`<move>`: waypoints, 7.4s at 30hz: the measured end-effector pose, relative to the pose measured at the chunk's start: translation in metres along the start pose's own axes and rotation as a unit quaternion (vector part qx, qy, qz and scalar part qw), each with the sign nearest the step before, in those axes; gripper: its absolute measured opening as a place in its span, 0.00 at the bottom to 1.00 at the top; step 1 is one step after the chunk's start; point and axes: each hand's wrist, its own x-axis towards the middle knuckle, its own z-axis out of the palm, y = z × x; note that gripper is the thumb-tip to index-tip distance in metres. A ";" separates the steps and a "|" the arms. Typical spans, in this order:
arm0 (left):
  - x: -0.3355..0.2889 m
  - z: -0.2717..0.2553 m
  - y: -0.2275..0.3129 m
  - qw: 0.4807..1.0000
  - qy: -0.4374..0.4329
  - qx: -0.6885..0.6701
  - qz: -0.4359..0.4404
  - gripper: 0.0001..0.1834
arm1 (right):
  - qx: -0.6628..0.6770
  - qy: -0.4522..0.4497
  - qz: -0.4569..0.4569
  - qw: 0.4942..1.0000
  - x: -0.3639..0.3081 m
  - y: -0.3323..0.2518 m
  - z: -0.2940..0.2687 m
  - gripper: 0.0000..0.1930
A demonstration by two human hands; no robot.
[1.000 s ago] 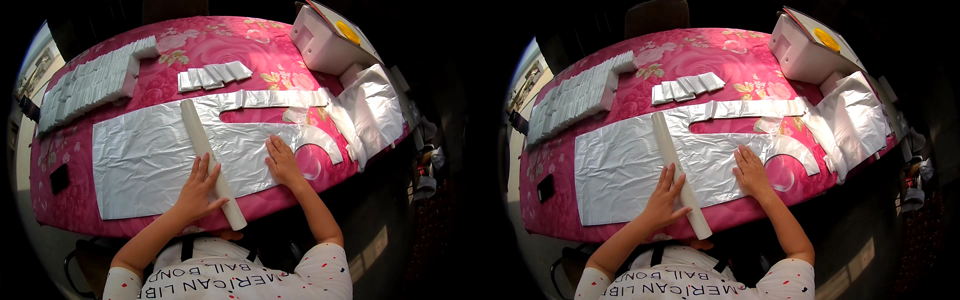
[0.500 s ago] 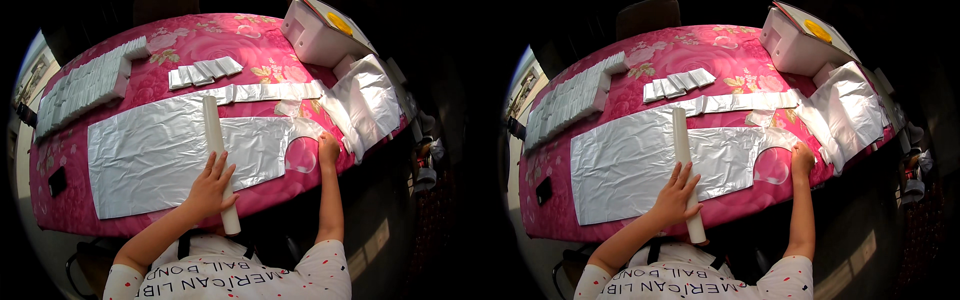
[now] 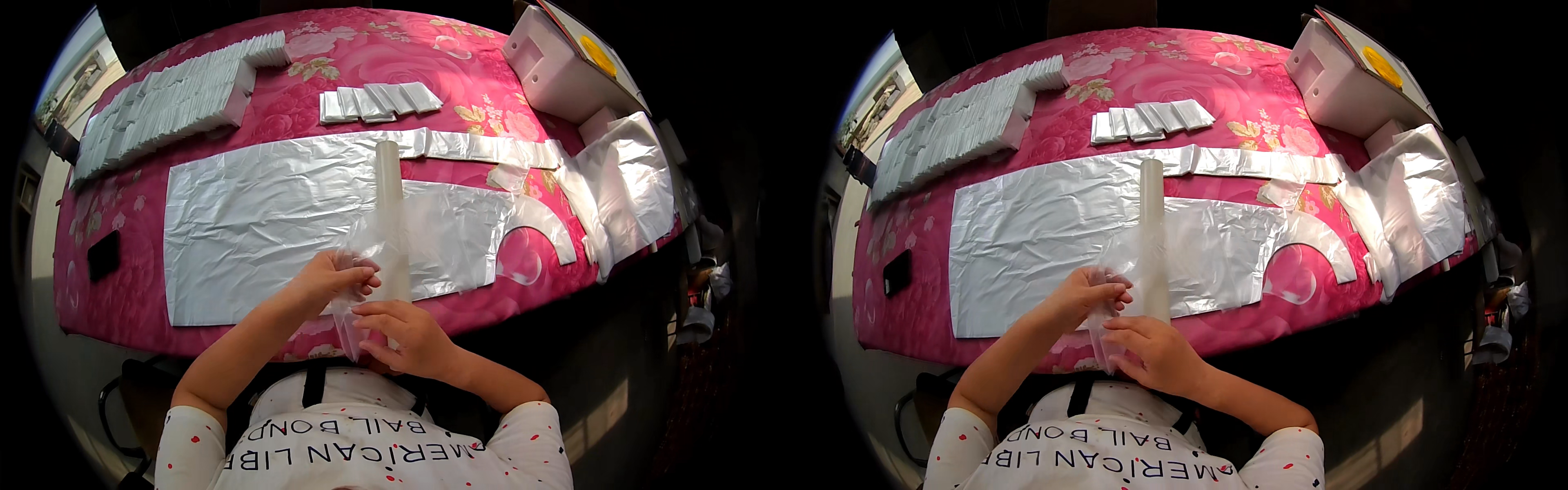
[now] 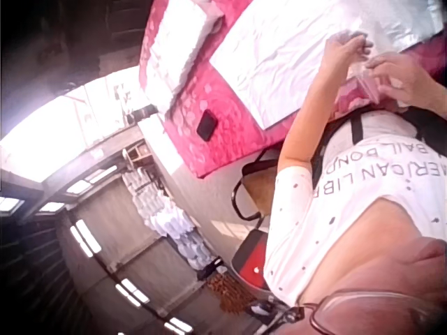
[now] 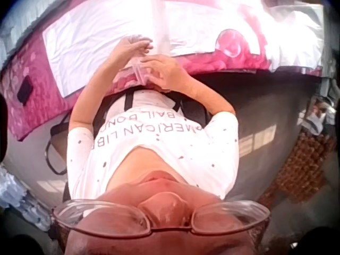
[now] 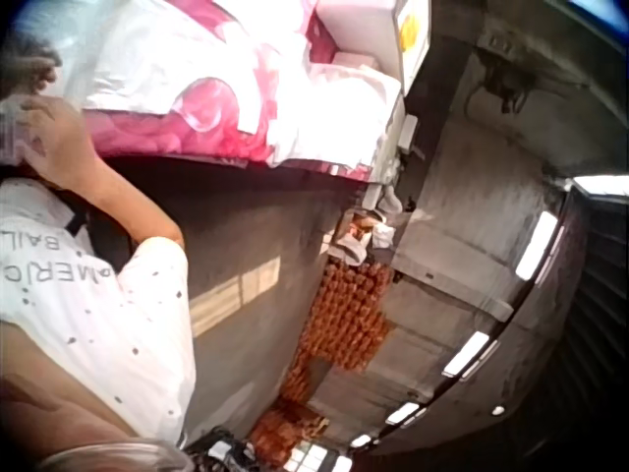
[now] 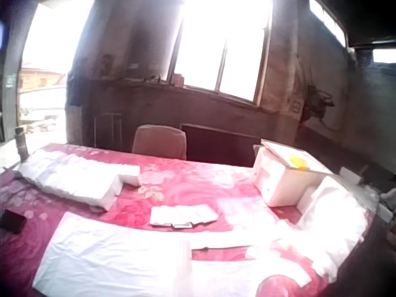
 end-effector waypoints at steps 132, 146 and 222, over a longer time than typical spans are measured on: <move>0.037 0.014 -0.045 0.594 0.157 0.732 0.295 0.32 | 0.655 0.387 0.288 0.581 0.154 0.214 -0.062 0.12; 0.036 0.012 -0.048 0.605 0.153 0.719 0.307 0.33 | 0.529 0.503 0.024 0.683 0.111 0.205 -0.278 0.14; -0.237 -0.146 -0.071 0.846 0.445 0.260 0.135 0.23 | -0.199 -0.211 -0.216 0.932 0.209 0.015 0.237 0.25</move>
